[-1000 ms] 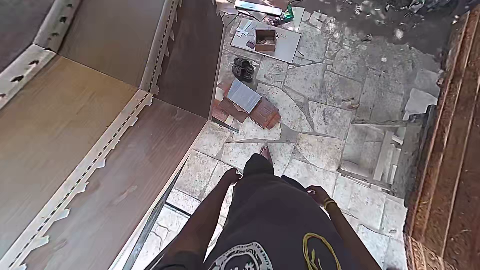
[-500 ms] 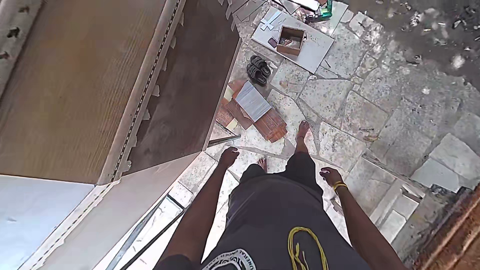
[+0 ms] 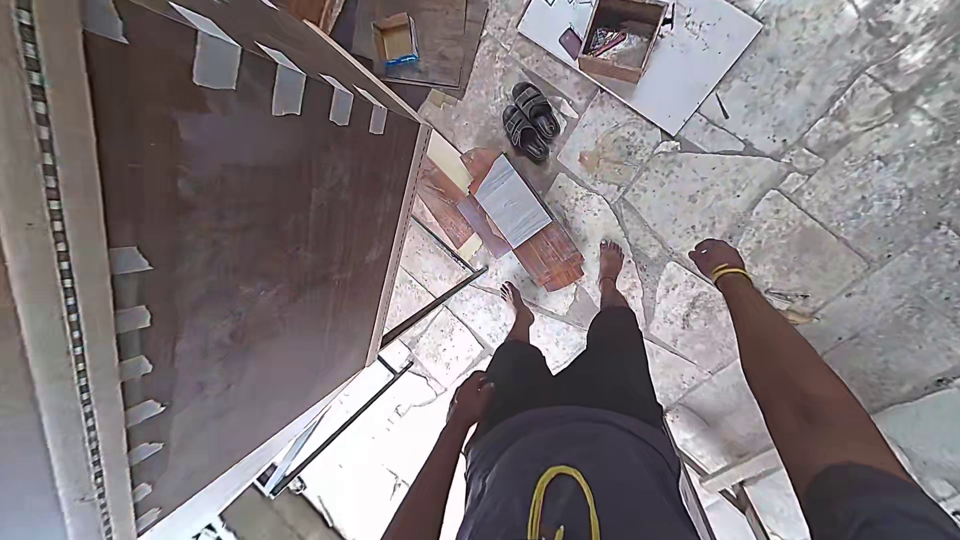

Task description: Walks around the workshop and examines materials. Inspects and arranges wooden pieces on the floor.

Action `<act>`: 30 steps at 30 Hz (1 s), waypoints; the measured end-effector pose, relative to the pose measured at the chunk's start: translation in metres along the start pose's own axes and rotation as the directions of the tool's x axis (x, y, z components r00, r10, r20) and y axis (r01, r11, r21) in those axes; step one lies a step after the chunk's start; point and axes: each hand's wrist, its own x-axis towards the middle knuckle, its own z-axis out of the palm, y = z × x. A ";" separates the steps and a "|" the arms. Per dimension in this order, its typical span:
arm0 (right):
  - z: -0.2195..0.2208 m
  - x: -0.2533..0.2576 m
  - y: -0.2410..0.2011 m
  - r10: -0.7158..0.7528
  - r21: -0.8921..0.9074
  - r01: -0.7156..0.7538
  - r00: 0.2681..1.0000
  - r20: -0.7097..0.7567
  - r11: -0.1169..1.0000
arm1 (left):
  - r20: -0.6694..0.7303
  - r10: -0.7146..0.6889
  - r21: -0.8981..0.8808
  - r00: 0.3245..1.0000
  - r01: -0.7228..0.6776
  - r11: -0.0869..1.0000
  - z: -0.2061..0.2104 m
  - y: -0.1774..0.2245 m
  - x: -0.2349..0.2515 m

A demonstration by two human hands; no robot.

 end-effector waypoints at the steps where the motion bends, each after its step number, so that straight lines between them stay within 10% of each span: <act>1: -0.010 0.022 -0.002 0.004 0.059 0.000 0.998 -0.067 0.998 | 0.015 0.044 -0.162 0.999 -0.041 0.986 -0.002 0.013 0.009; 5: -0.008 0.070 -0.032 -0.009 0.236 0.044 0.989 -0.144 0.971 | 0.087 0.148 -0.599 0.985 -0.067 0.798 0.001 0.079 0.045; 10: 0.067 0.067 -0.104 -0.058 0.117 0.043 0.991 0.123 0.992 | 0.149 0.375 -0.466 0.915 -0.269 0.843 0.005 0.145 0.114; 19: 0.285 0.151 -0.179 -0.059 -0.167 0.166 0.858 0.510 0.972 | 0.049 0.139 -0.298 0.989 -0.119 0.947 -0.030 0.146 0.312; 30: 0.323 0.371 -0.259 -0.242 0.289 0.192 0.959 0.148 0.938 | -0.162 -0.075 -0.560 0.984 -0.030 0.828 -0.011 0.155 0.552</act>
